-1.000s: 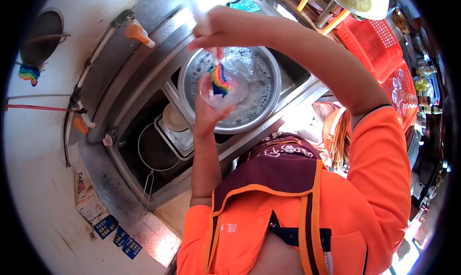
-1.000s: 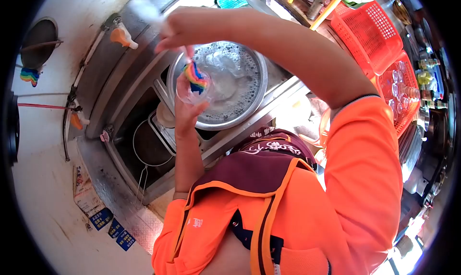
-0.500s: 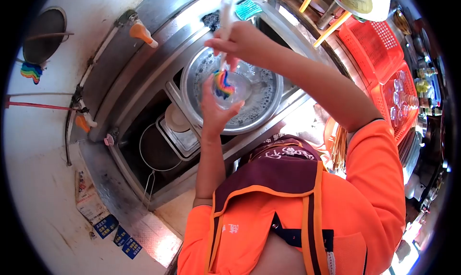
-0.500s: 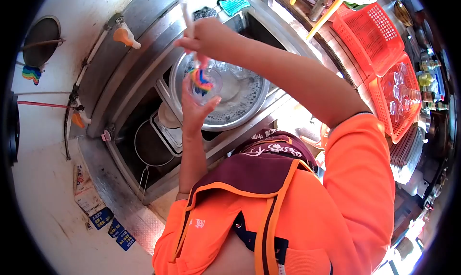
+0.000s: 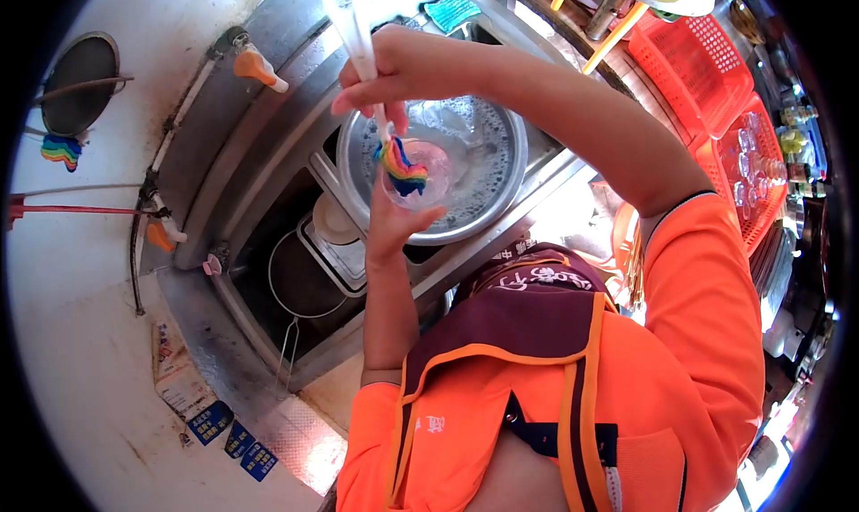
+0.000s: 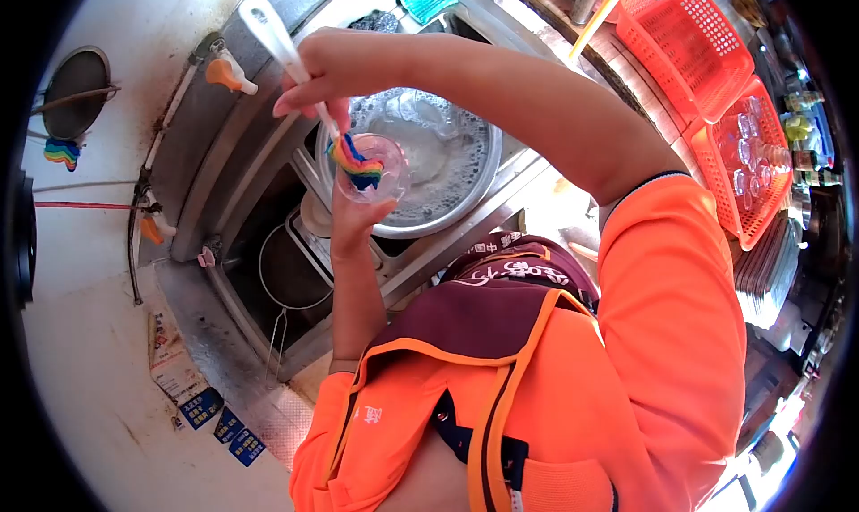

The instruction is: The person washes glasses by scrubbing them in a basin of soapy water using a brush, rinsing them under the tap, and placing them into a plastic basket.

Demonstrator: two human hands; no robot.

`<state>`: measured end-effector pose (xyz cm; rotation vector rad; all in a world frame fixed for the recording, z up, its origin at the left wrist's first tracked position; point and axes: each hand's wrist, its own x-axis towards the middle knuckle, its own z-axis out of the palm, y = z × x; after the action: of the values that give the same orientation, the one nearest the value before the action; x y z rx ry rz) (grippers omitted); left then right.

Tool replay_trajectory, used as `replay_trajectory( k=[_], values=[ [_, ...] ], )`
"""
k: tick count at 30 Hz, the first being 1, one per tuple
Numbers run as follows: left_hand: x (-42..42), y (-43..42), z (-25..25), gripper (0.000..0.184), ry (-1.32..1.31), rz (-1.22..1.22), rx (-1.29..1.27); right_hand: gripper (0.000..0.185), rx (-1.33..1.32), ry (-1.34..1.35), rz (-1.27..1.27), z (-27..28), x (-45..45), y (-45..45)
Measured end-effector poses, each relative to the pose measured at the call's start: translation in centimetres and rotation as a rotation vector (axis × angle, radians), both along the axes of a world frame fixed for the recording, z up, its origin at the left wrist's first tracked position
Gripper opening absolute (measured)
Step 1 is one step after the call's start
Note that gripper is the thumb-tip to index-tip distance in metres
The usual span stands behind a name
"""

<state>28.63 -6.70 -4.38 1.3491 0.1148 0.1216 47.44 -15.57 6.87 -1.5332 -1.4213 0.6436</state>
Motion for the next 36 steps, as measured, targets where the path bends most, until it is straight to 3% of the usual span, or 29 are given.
replay_trajectory(
  k=[3, 5, 9, 10, 11, 13, 14, 16, 20, 23, 25, 27, 29, 30, 33, 36],
  values=[
    [0.3, 0.5, 0.0, 0.089, -0.143, 0.167, 0.048, 0.038, -0.108, -0.014, -0.121, -0.3, 0.5, -1.4],
    [0.5, 0.7, -0.4, 0.087, -0.198, 0.241, 0.162, 0.04, -0.236, 0.176, -0.244, -2.4, 0.4, -2.6],
    [0.3, 0.2, 0.0, 0.08, -0.026, 0.378, 0.64, 0.039, -0.248, 0.48, -0.354, -6.7, -2.1, -5.3],
    [0.3, 0.2, 0.1, 0.078, 0.013, 0.408, 0.831, 0.037, -0.19, 0.721, -0.412, -8.1, -2.7, -5.8],
    [0.4, 0.1, 0.2, 0.078, 0.017, 0.406, 0.833, 0.036, -0.128, 0.962, -0.468, -9.4, -3.5, -6.1],
    [0.3, -0.1, 0.6, 0.076, 0.092, 0.35, 1.151, 0.035, -0.07, 1.129, -0.567, -11.2, -5.2, -6.4],
    [0.3, -0.1, 0.6, 0.076, 0.096, 0.343, 1.155, 0.034, -0.01, 1.287, -0.668, -11.8, -5.7, -6.5],
    [0.2, 0.1, 0.7, 0.078, 0.096, 0.273, 1.442, 0.034, 0.003, 1.343, -0.729, -12.5, -6.1, -6.6],
    [0.7, 0.3, 1.5, 0.077, 0.283, 0.092, 1.708, 0.034, 0.033, 1.339, -0.817, -14.6, -5.6, -7.5],
    [1.0, 0.8, 0.2, 0.079, 0.455, 0.006, 1.747, 0.031, 0.059, 1.225, -0.85, -18.5, -4.5, -8.9],
    [1.0, 1.4, -1.3, 0.081, 0.497, -0.012, 1.672, 0.029, -0.11, 0.598, -0.763, -20.5, -4.7, -9.7],
    [1.0, 2.0, -3.7, 0.083, 0.53, -0.027, 1.594, 0.027, -0.188, 0.482, -0.762, -21.0, -5.8, -10.0],
    [1.0, 2.5, -6.4, 0.087, 0.482, -0.035, 1.549, 0.027, -0.405, 0.03, -0.64, -21.0, -6.2, -10.1],
    [0.9, 2.5, -6.9, 0.087, 0.482, -0.039, 1.549, 0.027, -0.406, 0.033, -0.641, -20.9, -5.9, -10.0],
    [1.2, 2.3, -8.1, 0.088, 0.565, -0.002, 1.389, 0.028, 0.026, 0.911, -0.732, -20.2, -3.4, -9.7],
    [1.4, 1.5, -6.7, 0.089, 0.545, 0.042, 1.356, 0.027, 0.118, 1.105, -0.666, -18.2, -3.2, -8.6]
  ],
)
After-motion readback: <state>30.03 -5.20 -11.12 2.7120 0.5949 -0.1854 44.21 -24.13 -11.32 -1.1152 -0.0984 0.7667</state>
